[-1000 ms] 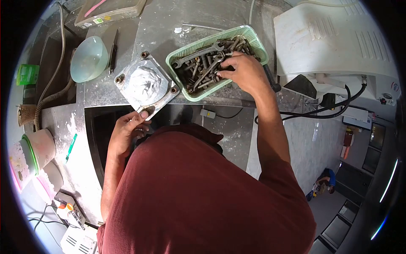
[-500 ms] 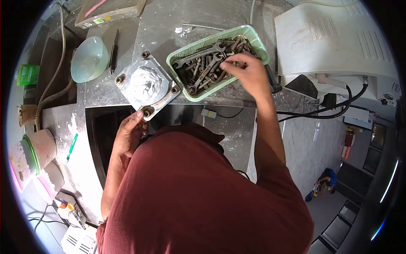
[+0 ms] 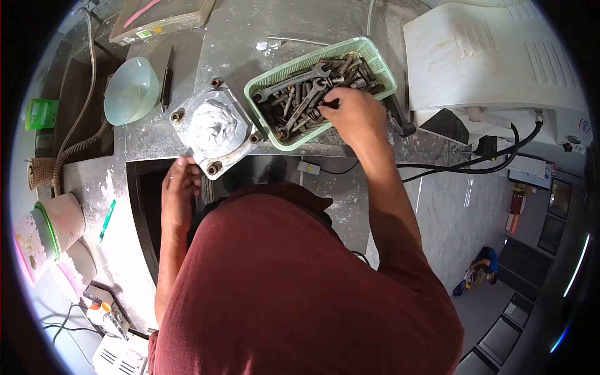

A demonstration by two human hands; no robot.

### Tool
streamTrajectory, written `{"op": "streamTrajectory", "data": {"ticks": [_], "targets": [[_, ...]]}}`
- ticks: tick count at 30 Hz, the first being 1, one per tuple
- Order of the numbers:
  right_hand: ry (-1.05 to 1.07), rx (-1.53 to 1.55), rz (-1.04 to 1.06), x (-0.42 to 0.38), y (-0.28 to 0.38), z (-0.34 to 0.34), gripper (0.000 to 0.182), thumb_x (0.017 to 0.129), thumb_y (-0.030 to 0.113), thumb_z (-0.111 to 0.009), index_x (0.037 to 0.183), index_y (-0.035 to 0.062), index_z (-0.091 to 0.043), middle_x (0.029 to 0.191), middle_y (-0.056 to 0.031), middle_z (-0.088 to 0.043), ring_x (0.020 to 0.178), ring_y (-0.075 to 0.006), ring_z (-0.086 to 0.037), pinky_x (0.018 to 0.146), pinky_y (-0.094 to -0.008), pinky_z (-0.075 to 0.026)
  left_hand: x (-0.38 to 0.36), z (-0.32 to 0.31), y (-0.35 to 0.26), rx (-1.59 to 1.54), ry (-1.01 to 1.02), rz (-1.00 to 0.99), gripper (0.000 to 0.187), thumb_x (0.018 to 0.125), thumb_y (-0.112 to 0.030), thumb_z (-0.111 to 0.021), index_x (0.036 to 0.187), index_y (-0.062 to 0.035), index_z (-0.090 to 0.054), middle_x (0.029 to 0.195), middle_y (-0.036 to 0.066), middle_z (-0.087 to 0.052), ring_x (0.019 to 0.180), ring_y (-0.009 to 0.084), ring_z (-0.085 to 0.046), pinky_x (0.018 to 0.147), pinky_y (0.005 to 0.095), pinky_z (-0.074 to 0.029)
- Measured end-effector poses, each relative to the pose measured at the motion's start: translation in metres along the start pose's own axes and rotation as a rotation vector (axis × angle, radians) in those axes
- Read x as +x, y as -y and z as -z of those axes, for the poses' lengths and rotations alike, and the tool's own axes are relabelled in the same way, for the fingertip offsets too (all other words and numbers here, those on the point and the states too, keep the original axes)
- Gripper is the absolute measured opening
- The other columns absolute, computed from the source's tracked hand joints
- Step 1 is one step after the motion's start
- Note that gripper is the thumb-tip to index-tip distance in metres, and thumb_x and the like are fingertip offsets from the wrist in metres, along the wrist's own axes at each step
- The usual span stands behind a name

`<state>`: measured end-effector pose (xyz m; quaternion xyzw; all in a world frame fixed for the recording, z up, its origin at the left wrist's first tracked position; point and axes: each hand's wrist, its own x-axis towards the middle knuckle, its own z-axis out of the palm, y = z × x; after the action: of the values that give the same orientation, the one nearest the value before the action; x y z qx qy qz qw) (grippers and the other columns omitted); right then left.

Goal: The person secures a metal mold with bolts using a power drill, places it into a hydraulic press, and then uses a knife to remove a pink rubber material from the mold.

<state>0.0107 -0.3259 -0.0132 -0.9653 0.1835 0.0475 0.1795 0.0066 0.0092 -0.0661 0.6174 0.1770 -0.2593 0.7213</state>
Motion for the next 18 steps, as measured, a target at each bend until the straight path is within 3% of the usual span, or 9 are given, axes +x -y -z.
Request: {"op": "streamTrajectory", "data": {"ticks": [3,6,8,9,10,11,13,15,18], "targets": [[-0.032,-0.076,0.051,0.006,-0.002,-0.008,0.019,0.077,0.026,-0.071,0.089,0.0110,-0.072,0.085,-0.0134,-0.070,0.081,-0.0350,-0.066,0.074,-0.0418,-0.052,0.007,0.001,-0.005,-0.011,-0.142,-0.037,0.038,0.093,-0.043,-0.059,0.098,-0.0059,-0.060,0.077,-0.002,-0.052,0.069,0.0068,-0.046,0.064,0.0225,-0.036],[0.018,0.012,0.070,0.011,-0.016,-0.003,0.025,0.079,0.030,-0.073,0.093,0.0087,-0.072,0.083,-0.0115,-0.071,0.077,-0.0288,-0.067,0.070,-0.0372,-0.051,0.014,0.000,-0.014,0.279,-0.219,-0.267,0.045,0.093,-0.046,-0.055,0.097,-0.0021,-0.064,0.082,0.002,-0.057,0.075,0.0084,-0.051,0.065,0.0247,-0.039],[0.137,0.618,0.125,0.014,-0.033,0.006,0.024,0.080,0.022,-0.073,0.096,0.0027,-0.070,0.078,-0.0068,-0.068,0.068,-0.0199,-0.062,0.062,-0.0319,-0.047,0.013,-0.018,-0.034,0.357,-0.272,-0.297,0.048,0.092,-0.046,-0.056,0.101,0.0002,-0.064,0.086,0.004,-0.059,0.078,0.0112,-0.053,0.068,0.0258,-0.041],[0.139,0.619,0.134,0.014,-0.037,0.012,0.024,0.080,0.022,-0.073,0.096,0.0027,-0.070,0.078,-0.0068,-0.068,0.068,-0.0199,-0.062,0.062,-0.0319,-0.047,0.015,-0.027,-0.045,0.442,-0.318,-0.326,0.051,0.091,-0.046,-0.058,0.105,0.0025,-0.065,0.090,0.007,-0.062,0.081,0.0141,-0.055,0.071,0.0269,-0.043],[0.240,0.865,0.017,0.009,-0.040,0.017,0.025,0.080,0.018,-0.073,0.097,0.0009,-0.068,0.077,-0.0043,-0.065,0.066,-0.0164,-0.058,0.060,-0.0292,-0.044,0.019,-0.032,-0.053,0.468,-0.298,-0.210,0.059,0.088,-0.049,-0.061,0.111,0.0056,-0.063,0.095,0.011,-0.064,0.084,0.0186,-0.056,0.075,0.0283,-0.044],[0.347,1.114,-0.102,0.006,-0.043,0.020,0.025,0.080,0.015,-0.073,0.099,-0.0009,-0.067,0.076,-0.0018,-0.062,0.065,-0.0129,-0.053,0.058,-0.0264,-0.041,0.026,-0.033,-0.055,0.530,-0.266,-0.247,0.062,0.084,-0.052,-0.065,0.104,0.0059,-0.065,0.087,0.009,-0.062,0.080,0.0193,-0.054,0.073,0.0282,-0.043],[0.400,1.298,-0.055,0.007,-0.051,0.009,0.023,0.084,0.017,-0.068,0.100,0.0029,-0.063,0.081,-0.0025,-0.059,0.071,-0.0135,-0.052,0.059,-0.0249,-0.038,0.034,-0.038,-0.058,0.558,-0.233,-0.208,0.060,0.081,-0.051,-0.070,0.095,0.0075,-0.065,0.082,0.009,-0.060,0.074,0.0177,-0.052,0.070,0.0272,-0.042],[0.477,1.775,-0.153,0.005,-0.051,0.000,0.022,0.087,0.019,-0.062,0.103,0.0046,-0.060,0.093,-0.0073,-0.064,0.083,-0.0151,-0.058,0.067,-0.0291,-0.042,0.047,-0.036,-0.060,0.414,-0.193,-0.104,0.057,0.077,-0.047,-0.075,0.089,0.0083,-0.064,0.079,0.008,-0.059,0.071,0.0154,-0.050,0.067,0.0267,-0.040],[0.510,1.854,-0.167,-0.001,-0.039,-0.010,0.018,0.089,0.020,-0.057,0.101,0.0066,-0.059,0.100,-0.0088,-0.063,0.092,-0.0172,-0.058,0.073,-0.0293,-0.043,0.056,-0.039,-0.057,0.186,-0.118,-0.129,0.061,0.073,-0.037,-0.081,0.102,0.0127,-0.059,0.085,0.011,-0.063,0.075,0.0157,-0.057,0.068,0.0268,-0.044]]}}
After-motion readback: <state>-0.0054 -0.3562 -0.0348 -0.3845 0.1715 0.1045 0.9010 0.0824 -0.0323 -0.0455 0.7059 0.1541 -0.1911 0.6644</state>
